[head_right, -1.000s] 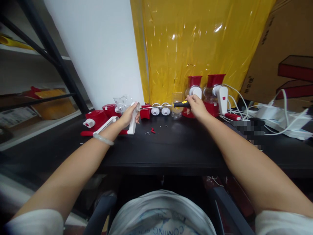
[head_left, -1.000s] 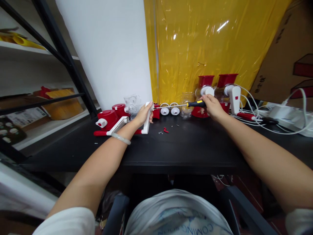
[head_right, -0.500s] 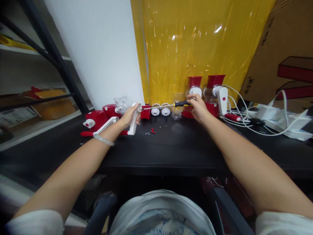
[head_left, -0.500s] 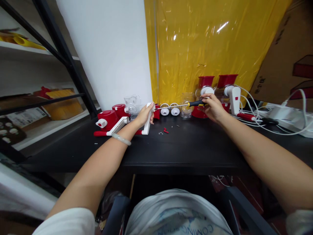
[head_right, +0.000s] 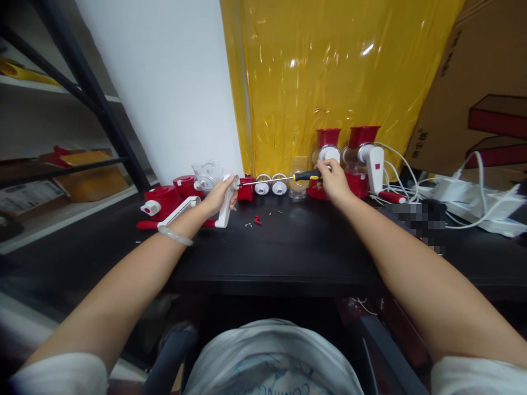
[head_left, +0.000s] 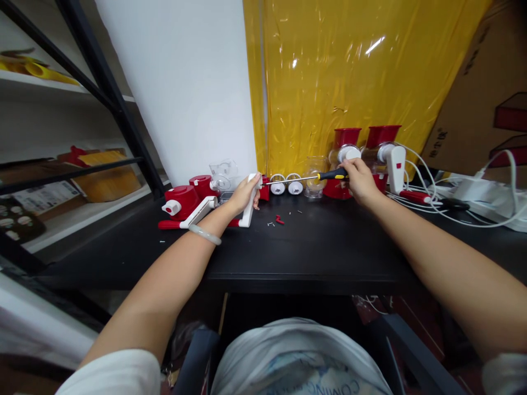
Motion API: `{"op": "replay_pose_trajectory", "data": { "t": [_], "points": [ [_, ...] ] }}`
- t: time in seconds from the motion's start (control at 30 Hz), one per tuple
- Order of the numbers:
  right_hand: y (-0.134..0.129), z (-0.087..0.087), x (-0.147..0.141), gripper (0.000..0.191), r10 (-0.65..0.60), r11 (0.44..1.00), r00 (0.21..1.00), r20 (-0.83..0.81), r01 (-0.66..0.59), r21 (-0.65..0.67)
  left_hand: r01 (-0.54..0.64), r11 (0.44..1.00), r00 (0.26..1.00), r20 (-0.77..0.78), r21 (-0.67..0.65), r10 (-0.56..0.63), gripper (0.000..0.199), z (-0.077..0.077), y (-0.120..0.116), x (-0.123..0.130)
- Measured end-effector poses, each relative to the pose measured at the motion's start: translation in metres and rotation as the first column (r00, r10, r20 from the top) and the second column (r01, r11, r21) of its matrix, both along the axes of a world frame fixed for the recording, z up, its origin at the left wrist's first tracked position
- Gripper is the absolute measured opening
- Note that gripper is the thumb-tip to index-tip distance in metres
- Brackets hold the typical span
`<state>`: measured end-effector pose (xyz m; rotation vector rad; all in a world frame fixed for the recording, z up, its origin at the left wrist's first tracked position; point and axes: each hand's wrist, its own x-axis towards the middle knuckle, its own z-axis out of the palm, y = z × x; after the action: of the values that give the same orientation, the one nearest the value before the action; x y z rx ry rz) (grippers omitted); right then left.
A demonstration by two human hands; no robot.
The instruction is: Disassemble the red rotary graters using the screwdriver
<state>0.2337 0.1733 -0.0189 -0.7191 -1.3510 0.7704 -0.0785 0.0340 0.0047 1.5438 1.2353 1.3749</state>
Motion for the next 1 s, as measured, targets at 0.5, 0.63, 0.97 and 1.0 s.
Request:
{"op": "replay_pose_trajectory", "data": {
  "t": [0.5, 0.63, 0.97, 1.0],
  "points": [
    [-0.037, 0.019, -0.008, 0.025, 0.258, 0.926, 0.911, -0.320, -0.328, -0.187, -0.007, 1.000, 0.999, 0.039, 0.010, 0.006, 0.053, 0.001, 0.000, -0.001],
    [-0.040, 0.017, -0.009, 0.026, 0.296, 0.888, 0.872, -0.391, -0.402, -0.225, -0.005, 0.999, 0.999, 0.040, 0.033, 0.003, 0.054, 0.002, 0.001, -0.001],
    [-0.023, 0.026, -0.030, 0.044, 0.151, 0.903, 0.955, -0.255, -0.238, -0.358, -0.034, 0.997, 0.991, 0.130, 0.062, 0.025, 0.045, 0.014, 0.002, -0.011],
    [-0.019, 0.026, -0.033, 0.043, 0.147, 0.912, 0.965, -0.218, -0.218, -0.348, -0.046, 0.998, 0.987, 0.159, 0.043, 0.038, 0.042, 0.017, 0.003, -0.012]
  ]
}}
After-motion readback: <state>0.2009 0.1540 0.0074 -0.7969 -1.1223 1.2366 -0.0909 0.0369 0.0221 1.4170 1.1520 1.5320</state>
